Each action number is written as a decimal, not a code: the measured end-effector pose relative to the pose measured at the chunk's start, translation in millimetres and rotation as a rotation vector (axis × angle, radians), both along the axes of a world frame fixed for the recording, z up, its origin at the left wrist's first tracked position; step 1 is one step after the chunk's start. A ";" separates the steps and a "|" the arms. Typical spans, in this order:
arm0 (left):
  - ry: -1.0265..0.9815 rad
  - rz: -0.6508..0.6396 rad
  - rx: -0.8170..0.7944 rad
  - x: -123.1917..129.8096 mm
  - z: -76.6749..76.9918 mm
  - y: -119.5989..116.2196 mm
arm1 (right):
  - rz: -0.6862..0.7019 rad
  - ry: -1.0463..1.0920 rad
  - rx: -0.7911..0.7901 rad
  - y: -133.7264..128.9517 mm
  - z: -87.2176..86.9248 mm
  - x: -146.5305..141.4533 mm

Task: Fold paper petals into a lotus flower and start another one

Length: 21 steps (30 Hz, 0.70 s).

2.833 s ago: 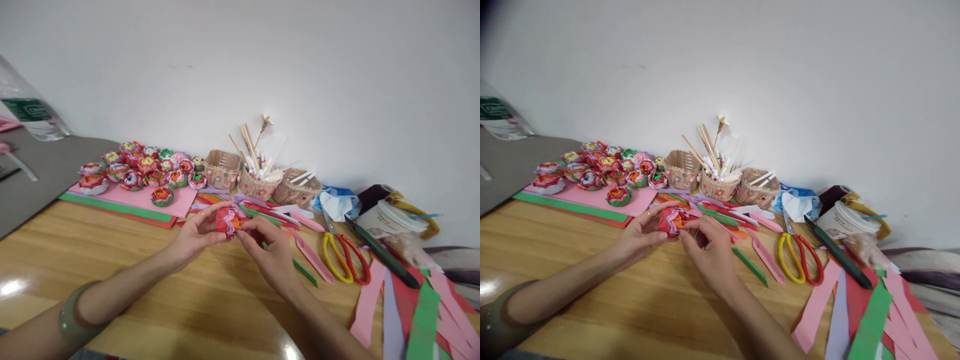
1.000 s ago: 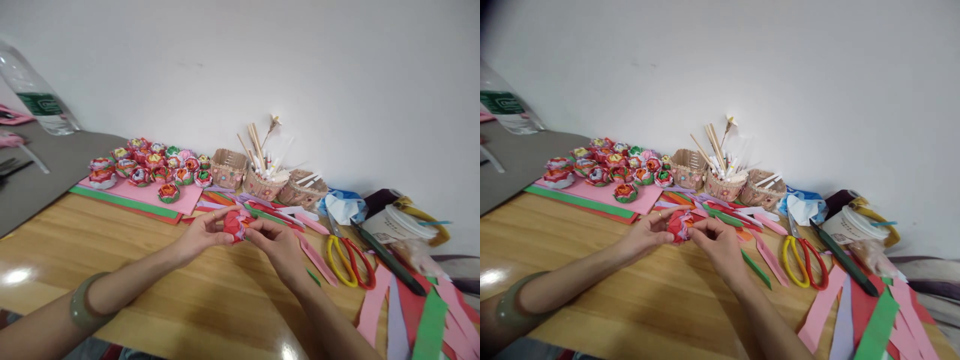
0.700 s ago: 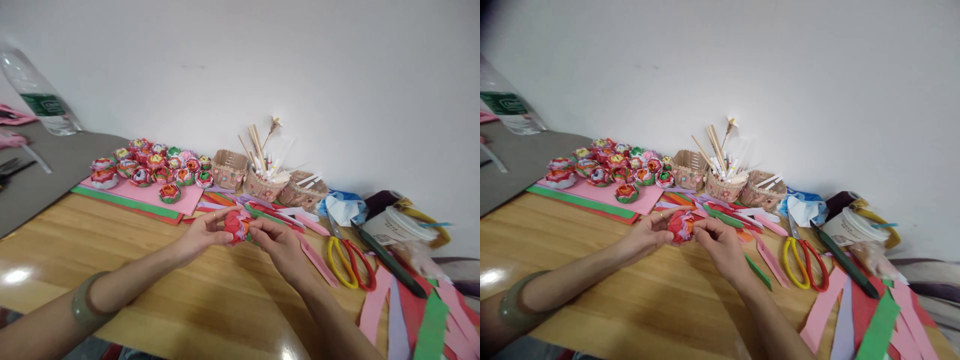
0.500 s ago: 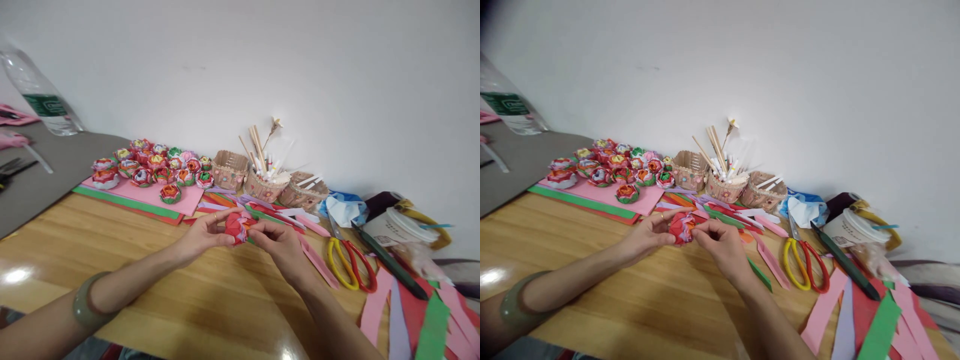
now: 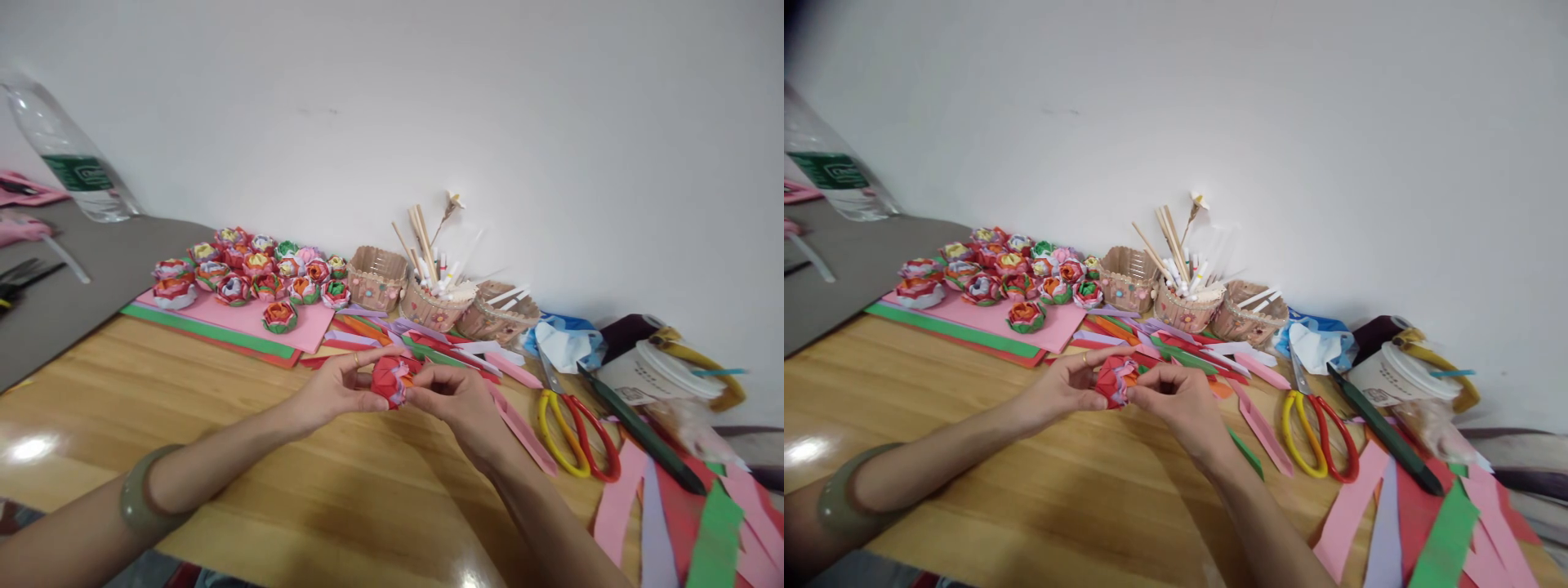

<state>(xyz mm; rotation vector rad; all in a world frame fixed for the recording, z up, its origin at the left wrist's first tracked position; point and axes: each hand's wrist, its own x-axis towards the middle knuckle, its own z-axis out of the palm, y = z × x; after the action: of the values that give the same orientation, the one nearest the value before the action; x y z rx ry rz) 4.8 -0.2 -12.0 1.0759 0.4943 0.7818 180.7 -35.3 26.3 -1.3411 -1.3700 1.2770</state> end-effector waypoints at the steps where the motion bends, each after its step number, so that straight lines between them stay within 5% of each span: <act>1: 0.000 0.002 -0.001 0.1 -0.5 0.1 | 0.003 -0.004 0.000 -0.3 -0.3 0.2; 21: 0.044 0.028 -0.018 2.8 2.7 0.3 | 0.002 -0.068 -0.013 2.5 -1.7 1.6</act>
<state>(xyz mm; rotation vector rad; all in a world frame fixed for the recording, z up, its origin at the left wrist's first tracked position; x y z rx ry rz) 7.6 0.1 -9.3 1.0728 0.5541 0.7786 182.3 -32.8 24.6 -1.4039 -1.4112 1.2542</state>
